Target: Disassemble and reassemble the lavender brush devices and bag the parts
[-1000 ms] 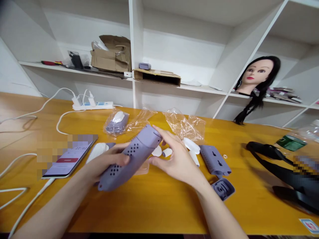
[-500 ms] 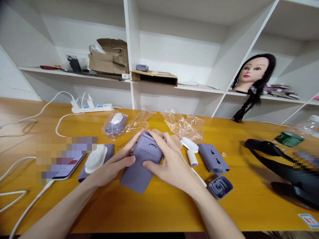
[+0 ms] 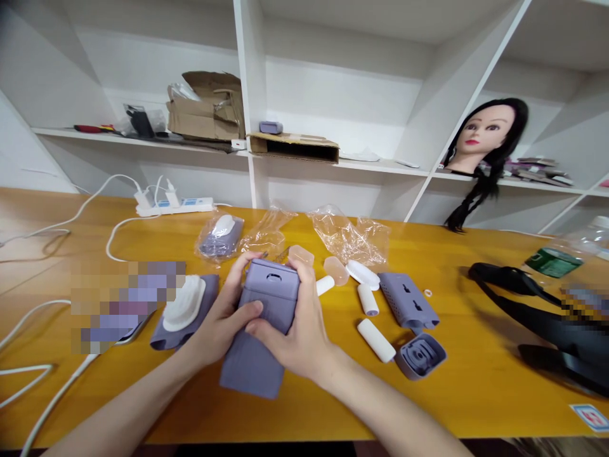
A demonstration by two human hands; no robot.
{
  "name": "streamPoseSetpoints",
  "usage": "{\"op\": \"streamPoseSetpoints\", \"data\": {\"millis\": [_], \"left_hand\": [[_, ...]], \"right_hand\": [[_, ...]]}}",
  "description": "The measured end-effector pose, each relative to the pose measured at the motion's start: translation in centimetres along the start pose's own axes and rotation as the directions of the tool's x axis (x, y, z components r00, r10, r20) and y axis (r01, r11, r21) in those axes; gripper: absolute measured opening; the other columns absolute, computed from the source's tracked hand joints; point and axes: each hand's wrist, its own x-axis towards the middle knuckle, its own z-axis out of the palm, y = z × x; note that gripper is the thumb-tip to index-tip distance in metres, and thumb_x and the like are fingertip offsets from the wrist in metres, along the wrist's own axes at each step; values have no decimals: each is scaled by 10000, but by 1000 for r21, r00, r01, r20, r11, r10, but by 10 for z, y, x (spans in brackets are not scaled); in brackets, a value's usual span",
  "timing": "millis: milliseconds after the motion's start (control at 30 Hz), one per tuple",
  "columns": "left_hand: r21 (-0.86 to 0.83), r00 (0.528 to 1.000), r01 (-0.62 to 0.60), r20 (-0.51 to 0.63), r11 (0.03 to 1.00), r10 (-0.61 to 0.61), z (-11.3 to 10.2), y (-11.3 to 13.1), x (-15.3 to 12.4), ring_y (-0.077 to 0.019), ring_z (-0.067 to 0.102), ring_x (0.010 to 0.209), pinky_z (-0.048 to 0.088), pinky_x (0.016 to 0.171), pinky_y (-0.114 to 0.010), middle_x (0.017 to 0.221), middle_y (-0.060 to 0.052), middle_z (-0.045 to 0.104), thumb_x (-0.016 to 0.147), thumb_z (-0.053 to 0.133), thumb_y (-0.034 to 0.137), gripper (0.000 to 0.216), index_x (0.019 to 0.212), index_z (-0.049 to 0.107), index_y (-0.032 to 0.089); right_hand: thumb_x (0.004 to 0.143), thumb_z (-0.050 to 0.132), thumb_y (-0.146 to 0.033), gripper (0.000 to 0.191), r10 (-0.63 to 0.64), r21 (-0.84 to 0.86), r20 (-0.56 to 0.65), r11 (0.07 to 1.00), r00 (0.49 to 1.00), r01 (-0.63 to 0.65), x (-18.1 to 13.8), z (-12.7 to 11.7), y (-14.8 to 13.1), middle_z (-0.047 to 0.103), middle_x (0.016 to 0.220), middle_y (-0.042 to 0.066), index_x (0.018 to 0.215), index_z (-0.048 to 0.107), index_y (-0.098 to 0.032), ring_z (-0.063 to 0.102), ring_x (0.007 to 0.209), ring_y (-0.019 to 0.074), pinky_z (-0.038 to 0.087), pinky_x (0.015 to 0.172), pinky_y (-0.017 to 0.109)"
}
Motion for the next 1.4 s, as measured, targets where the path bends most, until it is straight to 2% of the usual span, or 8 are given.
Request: {"op": "streamPoseSetpoints", "data": {"millis": [133, 300, 767, 933, 1133, 1200, 1300, 1400], "left_hand": [[104, 1000, -7, 9, 995, 6, 5, 0, -3, -259, 447, 1219, 414, 971, -398, 1394, -28, 448, 833, 480, 285, 617, 1409, 261, 284], [-2, 999, -29, -41, 1000, 29, 9, -3, -7, -232, 502, 1143, 426, 929, -362, 1273, -30, 555, 847, 489, 269, 523, 1350, 345, 264], [-212, 990, -13, -138, 977, -17, 19, -7, -9, -155, 538, 919, 406, 849, -275, 1072, 37, 609, 843, 545, 277, 442, 1266, 425, 329], [-216, 989, 67, -115, 974, -93, 18, -5, -2, -201, 498, 1117, 348, 978, -325, 1277, -7, 541, 850, 509, 287, 512, 1340, 363, 283], [-217, 986, 72, -133, 974, -102, 19, -6, 2, -222, 264, 1369, 235, 1094, -337, 1522, 0, 272, 851, 526, 340, 636, 1421, 248, 307], [-254, 976, 102, -163, 962, -147, 20, -8, 2, -232, 327, 1339, 281, 1072, -347, 1492, -30, 334, 831, 559, 347, 668, 1420, 248, 290], [-346, 957, 179, -154, 921, -244, 23, -10, 3, -251, 503, 1191, 387, 986, -369, 1339, -82, 526, 813, 582, 359, 659, 1399, 305, 235], [-385, 960, 168, -144, 907, -239, 26, -9, 3, -232, 498, 1199, 377, 994, -340, 1337, -44, 538, 813, 593, 354, 613, 1380, 377, 262]], "right_hand": [[743, 658, -379, 721, -88, -78, -59, 993, 994, 83, -5, 3, 6, 420, 1213, 115, 1318, 245, -241, 480, 1104, 278, 450, 928, 474], [728, 681, -375, 645, -189, -121, -104, 977, 976, 176, -1, 1, 9, 491, 1131, 100, 1261, 346, -234, 525, 1035, 276, 475, 871, 481], [692, 719, -332, 603, -168, -108, -162, 982, 972, 152, 0, -1, 3, 537, 1081, 88, 1203, 415, -233, 555, 982, 262, 488, 845, 456], [742, 665, -329, 554, -50, -31, -125, 998, 991, 46, 2, 1, 5, 508, 1103, 83, 1211, 386, -239, 524, 1012, 249, 469, 869, 446], [776, 643, -303, 533, 47, 134, -70, 990, 996, -38, 7, -1, 9, 465, 1229, 86, 1245, 392, -265, 472, 1146, 255, 411, 971, 463], [774, 652, -306, 544, 50, 165, -63, 986, 997, -39, 7, -1, 12, 473, 1229, 83, 1250, 391, -274, 490, 1132, 254, 422, 961, 465], [777, 651, -299, 545, 29, 155, -75, 988, 997, -17, 7, 0, 16, 476, 1235, 88, 1256, 393, -278, 488, 1141, 262, 419, 965, 482], [772, 651, -270, 562, -60, 76, -126, 995, 990, 70, 7, -1, 17, 467, 1259, 92, 1271, 392, -282, 459, 1175, 271, 386, 994, 505]]}}
